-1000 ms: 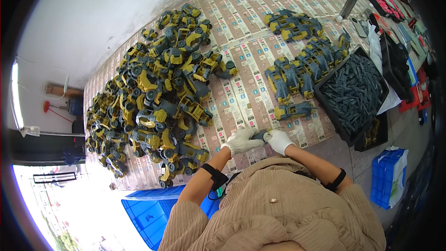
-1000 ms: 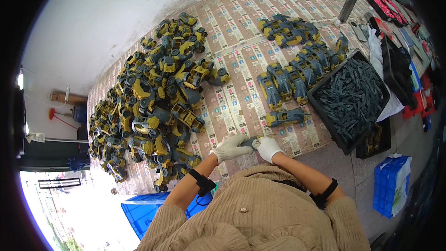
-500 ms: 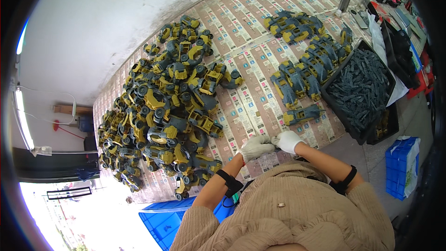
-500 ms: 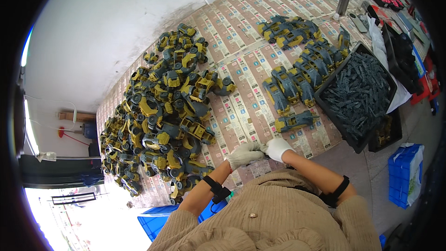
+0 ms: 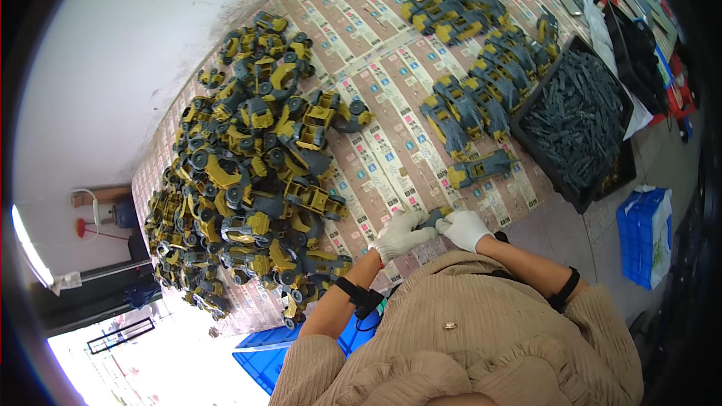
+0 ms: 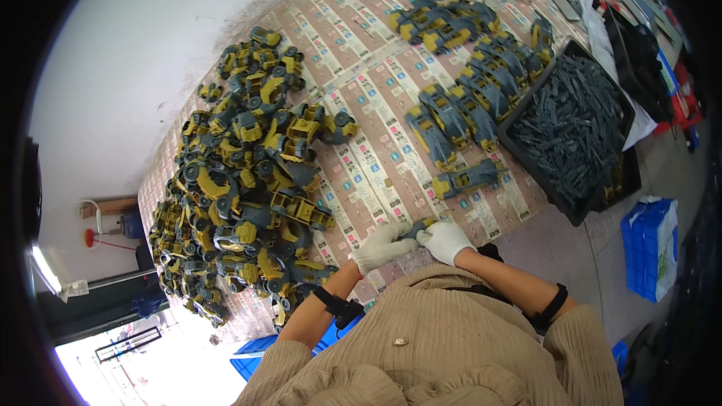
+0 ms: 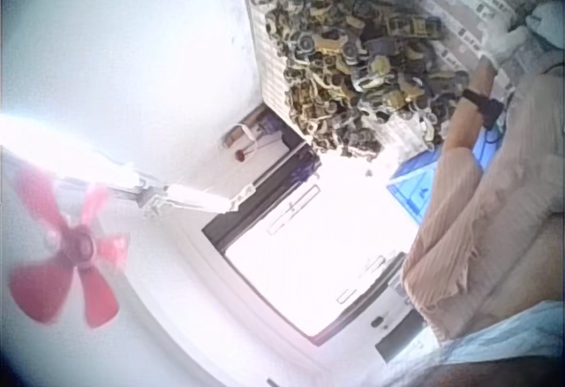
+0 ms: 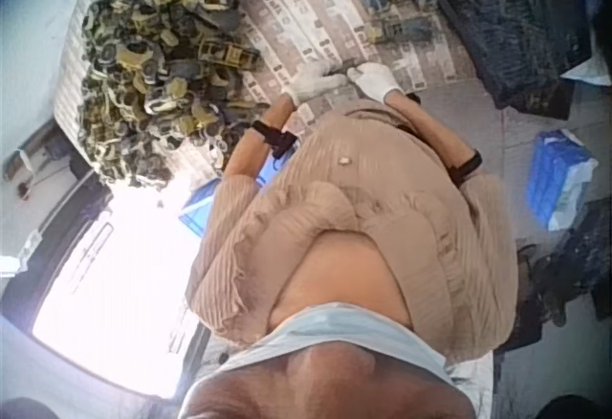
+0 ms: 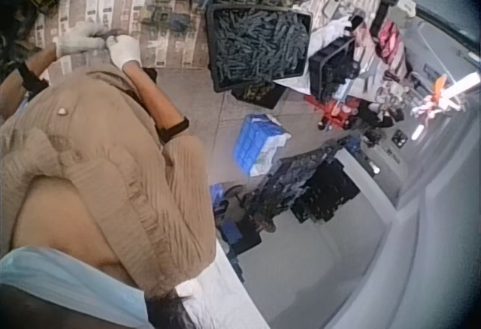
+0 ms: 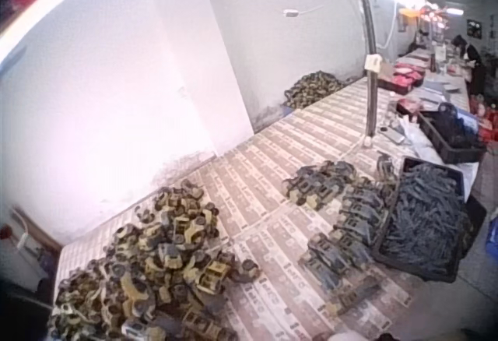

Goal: The recorder is assembling small toy tank or vehicle parts at a manufacturing workstation.

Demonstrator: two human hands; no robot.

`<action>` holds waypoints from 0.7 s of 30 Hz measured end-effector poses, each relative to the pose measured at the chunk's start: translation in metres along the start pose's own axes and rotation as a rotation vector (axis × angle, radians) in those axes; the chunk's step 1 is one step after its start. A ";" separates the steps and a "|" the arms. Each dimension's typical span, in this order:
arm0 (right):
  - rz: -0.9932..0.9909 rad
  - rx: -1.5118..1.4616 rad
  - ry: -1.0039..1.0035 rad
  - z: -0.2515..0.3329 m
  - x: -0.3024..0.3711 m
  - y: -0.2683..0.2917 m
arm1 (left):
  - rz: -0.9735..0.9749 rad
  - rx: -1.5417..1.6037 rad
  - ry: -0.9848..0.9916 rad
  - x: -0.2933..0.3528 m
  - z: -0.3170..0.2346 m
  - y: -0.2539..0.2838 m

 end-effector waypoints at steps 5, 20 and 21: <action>0.021 -0.004 -0.067 0.004 -0.002 0.002 | -0.145 -0.006 -0.002 0.000 -0.003 0.004; 0.058 -0.005 -0.011 -0.002 -0.009 -0.013 | -0.114 -0.011 -0.036 -0.008 0.013 -0.015; 0.039 -0.004 0.010 -0.005 -0.011 -0.012 | -0.117 0.066 -0.018 -0.008 0.009 -0.009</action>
Point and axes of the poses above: each hand's wrist, its own x-axis away from the middle knuckle, its own y-axis out of the back of the hand, z = x × y, the point moved 8 cm from there along -x, towards the middle knuckle, and after that the axes turned 1 degree about x, right-handed, at the moved point
